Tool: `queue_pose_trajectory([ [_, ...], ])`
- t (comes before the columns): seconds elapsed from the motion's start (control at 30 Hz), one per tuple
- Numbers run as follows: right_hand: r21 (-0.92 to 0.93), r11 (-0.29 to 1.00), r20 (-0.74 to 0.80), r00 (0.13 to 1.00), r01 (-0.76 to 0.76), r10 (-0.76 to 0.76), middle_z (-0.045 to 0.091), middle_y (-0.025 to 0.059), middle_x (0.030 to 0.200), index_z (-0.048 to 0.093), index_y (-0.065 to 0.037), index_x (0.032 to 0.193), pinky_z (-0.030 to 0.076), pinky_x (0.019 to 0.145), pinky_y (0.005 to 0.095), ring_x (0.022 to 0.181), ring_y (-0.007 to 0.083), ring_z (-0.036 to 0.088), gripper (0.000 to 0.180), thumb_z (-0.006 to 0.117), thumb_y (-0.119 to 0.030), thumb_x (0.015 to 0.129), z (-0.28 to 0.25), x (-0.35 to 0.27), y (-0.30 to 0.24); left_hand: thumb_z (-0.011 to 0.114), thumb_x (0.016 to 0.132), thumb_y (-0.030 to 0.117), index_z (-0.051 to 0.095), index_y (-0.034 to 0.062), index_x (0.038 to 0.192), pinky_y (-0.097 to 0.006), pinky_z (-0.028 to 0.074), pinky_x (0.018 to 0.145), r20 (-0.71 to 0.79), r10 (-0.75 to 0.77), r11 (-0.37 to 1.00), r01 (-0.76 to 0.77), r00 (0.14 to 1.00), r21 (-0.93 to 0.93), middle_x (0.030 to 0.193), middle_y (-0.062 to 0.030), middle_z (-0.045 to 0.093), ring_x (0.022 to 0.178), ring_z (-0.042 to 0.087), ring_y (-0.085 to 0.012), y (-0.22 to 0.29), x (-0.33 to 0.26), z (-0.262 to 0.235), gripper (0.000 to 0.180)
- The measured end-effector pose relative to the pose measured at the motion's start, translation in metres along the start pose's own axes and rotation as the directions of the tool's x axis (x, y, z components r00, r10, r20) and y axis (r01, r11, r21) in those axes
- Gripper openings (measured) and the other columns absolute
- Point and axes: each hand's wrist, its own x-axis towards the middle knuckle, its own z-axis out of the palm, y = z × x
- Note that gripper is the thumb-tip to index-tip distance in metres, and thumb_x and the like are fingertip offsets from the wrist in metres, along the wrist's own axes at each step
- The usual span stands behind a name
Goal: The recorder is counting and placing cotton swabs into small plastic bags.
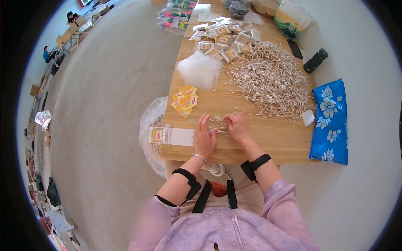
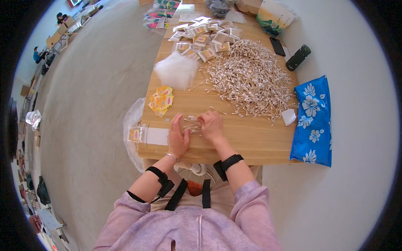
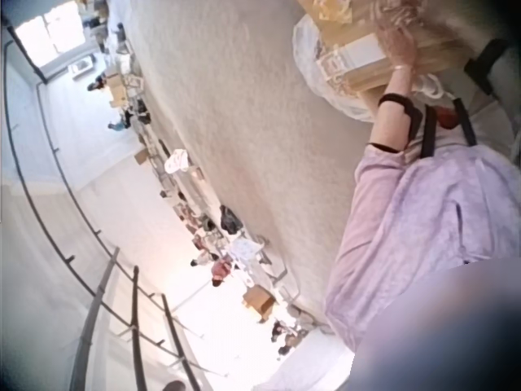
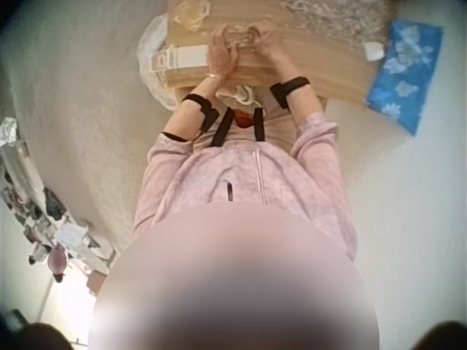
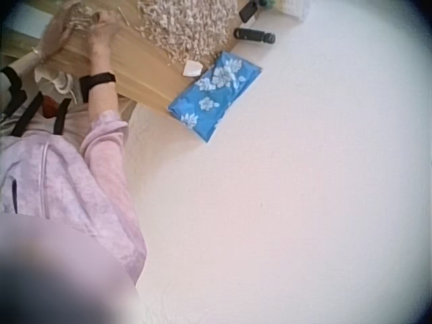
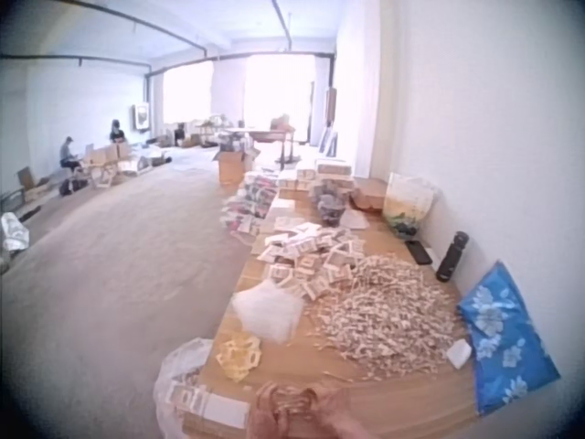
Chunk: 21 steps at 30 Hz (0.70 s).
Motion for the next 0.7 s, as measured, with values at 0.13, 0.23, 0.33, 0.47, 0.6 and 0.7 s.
queue_pose_trajectory([
  [0.13, 0.039, 0.995, -0.05, 0.994, -0.091, 0.093, 0.064, 0.0074, 0.085, 0.069, -0.012, 0.081, 0.045, 0.077, 0.0394, 0.086, 0.0291, 0.055, 0.006, 0.064, -0.014, 0.078, -0.009, 0.012, 0.014, 0.056, 0.078, -0.003, 0.04, -0.0003, 0.13, -0.042, 0.035, 0.103, 0.028, -0.006, 1.0, 0.006, 1.0, 0.011, 0.13, -0.0228, 0.046, 0.12, 0.044, -0.0391, -0.005, -0.001, 0.0, 0.055],
  [0.23, 0.027, 0.998, -0.05, 0.997, -0.058, 0.06, 0.063, 0.0083, 0.085, 0.069, -0.012, 0.082, 0.045, 0.077, 0.0396, 0.086, 0.0294, 0.055, 0.007, 0.064, -0.011, 0.077, -0.01, 0.013, 0.017, 0.057, 0.078, -0.003, 0.041, 0.0, 0.129, -0.042, 0.035, 0.103, 0.042, -0.048, 0.999, 0.048, 0.998, 0.012, 0.128, -0.0223, 0.048, 0.121, 0.045, -0.0386, -0.007, -0.001, 0.001, 0.054],
  [0.33, -0.05, 0.995, -0.08, 0.993, -0.091, 0.087, 0.062, 0.0072, 0.088, 0.069, -0.012, 0.085, 0.044, 0.079, 0.0394, 0.089, 0.0286, 0.054, 0.009, 0.065, -0.011, 0.076, -0.006, 0.009, 0.019, 0.058, 0.079, -0.001, 0.045, 0.0006, 0.128, -0.042, 0.036, 0.104, 0.069, 0.036, 0.997, -0.04, 0.997, 0.063, 0.127, -0.0204, 0.051, 0.122, 0.045, -0.0378, -0.016, -0.001, 0.005, 0.051],
  [0.47, -0.226, 0.961, -0.263, 0.96, -0.156, 0.094, 0.06, 0.0057, 0.09, 0.069, -0.012, 0.085, 0.043, 0.083, 0.0387, 0.092, 0.0273, 0.053, 0.01, 0.067, -0.012, 0.076, -0.016, 0.012, 0.018, 0.06, 0.083, 0.01, 0.05, 0.0017, 0.124, -0.044, 0.03, 0.108, 0.136, 0.035, 0.975, -0.064, 0.99, 0.213, 0.129, -0.0173, 0.05, 0.127, 0.041, -0.034, -0.013, -0.003, 0.01, 0.043],
  [0.6, -0.256, 0.961, -0.276, 0.96, -0.109, 0.035, 0.058, 0.0051, 0.089, 0.069, -0.013, 0.084, 0.043, 0.082, 0.0384, 0.091, 0.0264, 0.052, 0.008, 0.067, -0.013, 0.076, -0.021, 0.002, 0.014, 0.061, 0.085, 0.021, 0.052, 0.0023, 0.122, -0.047, 0.025, 0.111, 0.187, 0.05, 0.931, -0.113, 0.981, 0.346, 0.13, -0.0157, 0.049, 0.128, 0.039, -0.0316, 0.0, 0.0, 0.008, 0.043],
  [0.7, -0.16, 0.987, -0.158, 0.987, -0.031, 0.006, 0.058, 0.005, 0.088, 0.069, -0.013, 0.083, 0.043, 0.08, 0.0388, 0.09, 0.0261, 0.053, 0.007, 0.067, -0.014, 0.076, -0.015, -0.003, 0.013, 0.066, 0.081, 0.019, 0.051, 0.0028, 0.121, -0.041, 0.032, 0.107, 0.254, 0.065, 0.946, -0.141, 0.965, 0.293, 0.128, -0.0154, 0.05, 0.125, 0.041, -0.0334, 0.003, 0.002, 0.005, 0.046],
])
